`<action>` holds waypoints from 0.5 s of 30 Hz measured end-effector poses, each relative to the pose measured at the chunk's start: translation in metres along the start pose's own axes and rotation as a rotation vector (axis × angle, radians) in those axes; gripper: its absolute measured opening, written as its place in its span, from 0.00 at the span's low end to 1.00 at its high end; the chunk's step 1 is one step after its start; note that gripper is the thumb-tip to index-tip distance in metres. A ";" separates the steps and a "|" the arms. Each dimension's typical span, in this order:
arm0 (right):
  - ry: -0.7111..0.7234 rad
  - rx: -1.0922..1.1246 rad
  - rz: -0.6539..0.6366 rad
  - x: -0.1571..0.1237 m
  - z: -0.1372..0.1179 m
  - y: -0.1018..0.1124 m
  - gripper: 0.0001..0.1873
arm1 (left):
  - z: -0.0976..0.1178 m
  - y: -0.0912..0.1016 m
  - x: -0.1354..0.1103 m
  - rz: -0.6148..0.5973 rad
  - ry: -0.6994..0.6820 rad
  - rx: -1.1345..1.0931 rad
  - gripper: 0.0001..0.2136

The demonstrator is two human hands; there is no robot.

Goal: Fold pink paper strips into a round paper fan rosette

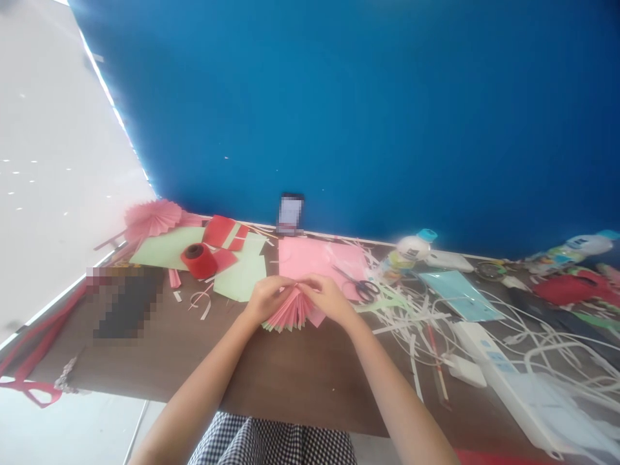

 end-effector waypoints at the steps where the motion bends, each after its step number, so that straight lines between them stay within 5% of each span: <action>1: -0.001 0.003 -0.011 0.001 0.000 0.000 0.10 | 0.001 0.001 0.000 0.008 -0.006 0.020 0.07; 15: -0.007 0.031 -0.055 0.010 0.002 -0.002 0.08 | -0.009 0.002 -0.005 0.038 0.065 0.024 0.08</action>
Point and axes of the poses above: each hand's wrist, its own x-axis towards the middle knuckle, its own y-axis out of the back of the hand, z = x × y, the point moved 10 cm from there along x, towards the middle knuckle, and after that the axes turned 9 degrees about -z, right-handed, at the moved point
